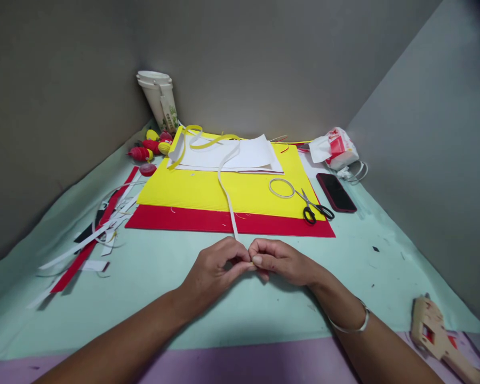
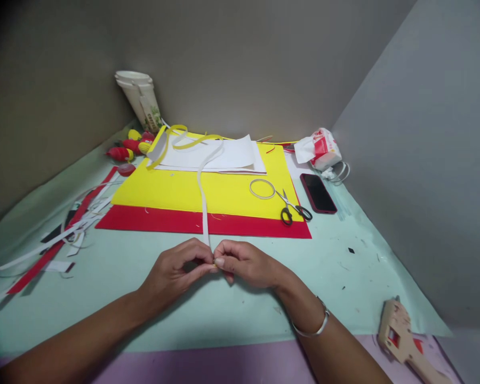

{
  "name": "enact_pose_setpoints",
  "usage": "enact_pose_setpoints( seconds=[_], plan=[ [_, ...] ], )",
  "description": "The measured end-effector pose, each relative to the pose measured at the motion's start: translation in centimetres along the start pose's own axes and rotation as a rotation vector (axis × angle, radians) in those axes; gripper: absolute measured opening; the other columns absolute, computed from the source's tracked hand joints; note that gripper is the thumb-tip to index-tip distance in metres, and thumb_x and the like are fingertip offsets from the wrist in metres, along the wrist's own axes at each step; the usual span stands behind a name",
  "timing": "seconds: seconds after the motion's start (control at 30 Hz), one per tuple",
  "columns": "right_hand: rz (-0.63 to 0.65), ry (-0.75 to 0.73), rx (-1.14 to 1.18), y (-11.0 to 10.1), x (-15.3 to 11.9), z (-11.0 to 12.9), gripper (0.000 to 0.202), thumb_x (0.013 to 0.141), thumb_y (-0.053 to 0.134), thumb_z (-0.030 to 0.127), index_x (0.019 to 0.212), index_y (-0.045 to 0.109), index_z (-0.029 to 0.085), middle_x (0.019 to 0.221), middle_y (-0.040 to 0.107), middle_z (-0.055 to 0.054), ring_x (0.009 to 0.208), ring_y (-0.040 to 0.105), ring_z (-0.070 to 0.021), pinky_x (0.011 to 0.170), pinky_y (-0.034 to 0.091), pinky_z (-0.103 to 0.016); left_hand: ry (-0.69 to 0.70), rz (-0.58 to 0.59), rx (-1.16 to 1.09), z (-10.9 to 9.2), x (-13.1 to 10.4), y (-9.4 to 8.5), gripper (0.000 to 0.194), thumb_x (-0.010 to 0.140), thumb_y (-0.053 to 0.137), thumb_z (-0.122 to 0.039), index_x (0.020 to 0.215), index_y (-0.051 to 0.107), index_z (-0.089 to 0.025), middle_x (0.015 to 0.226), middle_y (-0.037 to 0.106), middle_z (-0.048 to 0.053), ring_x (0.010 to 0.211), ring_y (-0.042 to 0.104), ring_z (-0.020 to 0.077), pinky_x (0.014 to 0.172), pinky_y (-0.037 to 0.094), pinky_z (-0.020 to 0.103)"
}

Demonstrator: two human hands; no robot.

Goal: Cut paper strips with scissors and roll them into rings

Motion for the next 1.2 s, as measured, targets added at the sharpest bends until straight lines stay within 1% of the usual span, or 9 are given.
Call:
enact_pose_setpoints(
  seconds=[0.43,0.57,0.67,0.8,0.87,0.93,1.0,1.1,1.2],
  plan=[
    [0.035,0.046,0.088,-0.2,0.1,-0.2,0.025,0.088,0.06,0.04,0.084,0.054,0.016,0.056,0.054,0.004,0.051,0.043,-0.0076,0.052,0.031,-0.021,0.11,-0.026,0.02,-0.4,0.0,0.0,0.004,0.083,0.065,-0.016,0.079,0.064,-0.018,0.075,0.065,0.001,0.069,0.059,0.0106,0.064,0.045,0.021],
    [0.003,0.039,0.084,-0.3,0.2,-0.3,0.024,0.088,0.061,0.039,0.084,0.054,0.016,0.055,0.052,0.005,0.049,0.04,-0.0072,0.049,0.027,-0.02,0.098,-0.032,0.023,-0.3,0.0,-0.1,0.004,0.083,0.064,-0.016,0.08,0.063,-0.018,0.076,0.064,0.001,0.071,0.058,0.0102,0.066,0.045,0.021],
    [-0.025,0.009,0.053,-0.1,0.2,-0.3,0.024,0.089,0.059,0.04,0.085,0.053,0.017,0.057,0.051,0.005,0.05,0.039,-0.0077,0.049,0.027,-0.021,0.036,-0.075,0.044,-0.1,0.0,-0.1,0.003,0.082,0.065,-0.019,0.08,0.063,-0.019,0.083,0.06,0.002,0.074,0.057,0.0108,0.067,0.045,0.021],
    [-0.2,-0.124,-0.068,0.4,0.3,-0.2,0.023,0.093,0.051,0.041,0.085,0.048,0.019,0.062,0.047,0.005,0.055,0.039,-0.0094,0.054,0.031,-0.023,-0.156,-0.169,0.077,-0.2,0.1,-0.3,0.015,0.08,0.068,-0.03,0.076,0.061,-0.018,0.076,0.055,-0.001,0.061,0.05,0.009,0.056,0.041,0.021],
    [-0.343,-0.186,-0.186,0.6,0.4,-0.2,0.021,0.095,0.047,0.039,0.086,0.047,0.02,0.065,0.046,0.005,0.057,0.039,-0.0104,0.055,0.032,-0.024,-0.25,-0.091,0.024,-0.3,0.2,-0.3,0.021,0.082,0.064,-0.035,0.073,0.062,-0.017,0.066,0.055,-0.002,0.056,0.049,0.0093,0.054,0.04,0.021],
    [-0.471,-0.238,-0.323,0.7,0.4,-0.2,0.017,0.096,0.045,0.035,0.085,0.046,0.021,0.068,0.046,0.004,0.06,0.04,-0.0114,0.057,0.033,-0.025,-0.341,0.036,-0.093,-0.5,0.2,-0.2,0.028,0.087,0.056,-0.039,0.074,0.066,-0.016,0.06,0.057,-0.001,0.053,0.051,0.0102,0.052,0.041,0.022],
    [-0.55,-0.285,-0.44,0.8,0.4,-0.2,0.015,0.095,0.044,0.03,0.084,0.046,0.021,0.071,0.046,0.002,0.063,0.042,-0.0123,0.059,0.034,-0.026,-0.395,0.104,-0.18,-0.6,0.2,-0.2,0.032,0.09,0.051,-0.04,0.078,0.068,-0.016,0.061,0.061,0.0,0.053,0.055,0.0115,0.054,0.044,0.023],
    [-0.635,-0.361,-0.561,0.9,0.4,-0.1,0.012,0.094,0.043,0.025,0.083,0.045,0.021,0.076,0.047,0.001,0.066,0.045,-0.0135,0.061,0.036,-0.027,-0.319,0.063,-0.13,-0.4,0.2,-0.2,0.026,0.089,0.053,-0.036,0.09,0.072,-0.018,0.083,0.071,0.005,0.075,0.064,0.0163,0.073,0.049,0.028],
    [-0.684,-0.427,-0.663,1.1,0.4,0.0,0.01,0.093,0.042,0.02,0.083,0.046,0.02,0.077,0.048,-0.001,0.068,0.046,-0.0145,0.062,0.036,-0.028,-0.211,0.014,-0.052,-0.2,0.1,-0.1,0.023,0.087,0.057,-0.032,0.1,0.073,-0.023,0.11,0.069,0.007,0.102,0.062,0.0201,0.094,0.044,0.033]
  ],
)
Point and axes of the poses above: each hand's wrist, its own x-axis towards the middle knuckle, its own y-axis out of the palm, z = x × y, the point moved 1 cm from there along x, towards the middle knuckle
